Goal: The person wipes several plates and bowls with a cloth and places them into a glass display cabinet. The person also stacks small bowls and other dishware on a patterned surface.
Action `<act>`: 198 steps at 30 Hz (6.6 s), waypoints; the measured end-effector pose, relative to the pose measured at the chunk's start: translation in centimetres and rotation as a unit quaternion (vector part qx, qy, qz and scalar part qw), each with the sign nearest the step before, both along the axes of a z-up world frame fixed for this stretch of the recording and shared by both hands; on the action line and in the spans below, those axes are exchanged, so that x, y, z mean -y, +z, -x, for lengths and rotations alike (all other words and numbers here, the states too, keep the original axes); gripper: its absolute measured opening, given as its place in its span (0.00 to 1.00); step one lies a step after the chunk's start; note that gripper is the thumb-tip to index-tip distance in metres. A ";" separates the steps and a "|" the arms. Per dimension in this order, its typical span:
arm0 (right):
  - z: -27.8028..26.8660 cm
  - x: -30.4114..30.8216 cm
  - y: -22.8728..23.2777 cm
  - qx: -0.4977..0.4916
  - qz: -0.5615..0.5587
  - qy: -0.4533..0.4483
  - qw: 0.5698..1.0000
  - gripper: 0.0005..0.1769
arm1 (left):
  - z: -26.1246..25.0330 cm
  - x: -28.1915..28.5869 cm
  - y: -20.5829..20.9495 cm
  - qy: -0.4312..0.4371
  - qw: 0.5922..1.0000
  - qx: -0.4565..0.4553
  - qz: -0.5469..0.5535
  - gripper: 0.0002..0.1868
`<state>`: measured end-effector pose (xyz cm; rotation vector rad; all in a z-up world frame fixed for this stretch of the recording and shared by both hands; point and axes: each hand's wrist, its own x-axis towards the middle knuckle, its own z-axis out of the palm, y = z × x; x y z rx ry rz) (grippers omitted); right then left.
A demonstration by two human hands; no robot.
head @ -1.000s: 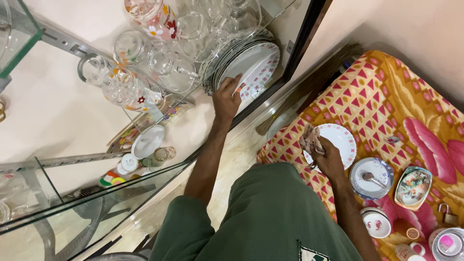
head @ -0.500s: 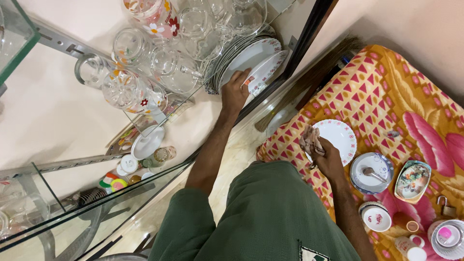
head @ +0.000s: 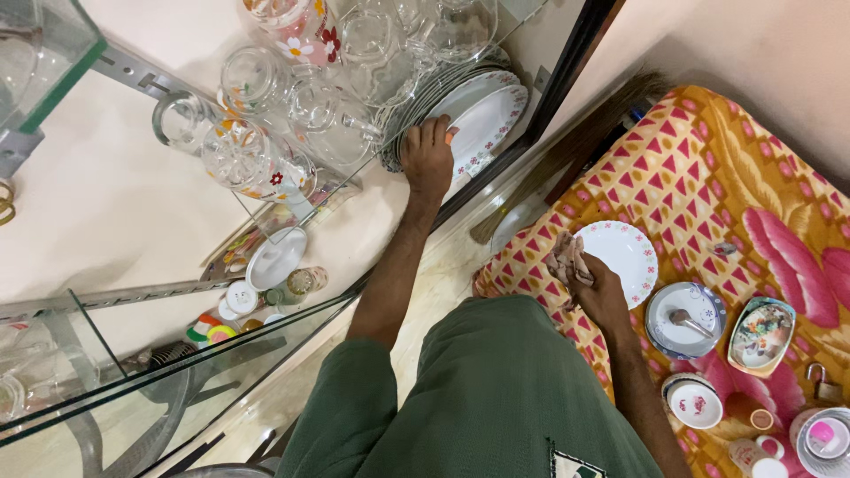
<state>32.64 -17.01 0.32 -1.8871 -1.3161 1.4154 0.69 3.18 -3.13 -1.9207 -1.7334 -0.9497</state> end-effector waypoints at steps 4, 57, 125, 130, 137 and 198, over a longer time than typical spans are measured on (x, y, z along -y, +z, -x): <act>-0.4 0.4 -0.5 -0.034 -0.009 -0.011 0.999 0.23 | -0.7 -0.6 -1.4 0.073 0.996 -0.035 -0.044 0.11; -0.9 0.8 -1.3 -0.003 0.017 -0.011 1.000 0.25 | 1.2 -2.1 -0.4 0.020 0.996 0.074 0.038 0.25; -22.0 19.7 -8.9 0.039 0.006 -0.187 0.982 0.29 | -29.9 10.8 -21.8 -0.062 0.750 0.182 0.633 0.20; -23.5 20.6 -7.7 0.009 0.189 -0.234 0.954 0.30 | -30.9 11.0 -24.0 -0.061 0.723 0.149 0.672 0.16; -25.2 19.8 -6.2 -0.022 0.172 -0.228 0.958 0.28 | -32.3 13.6 -24.0 0.027 0.818 0.243 0.521 0.18; -21.6 12.6 0.8 0.114 -0.248 0.229 0.934 0.38 | -34.2 14.9 -4.0 -0.307 0.654 0.604 0.336 0.31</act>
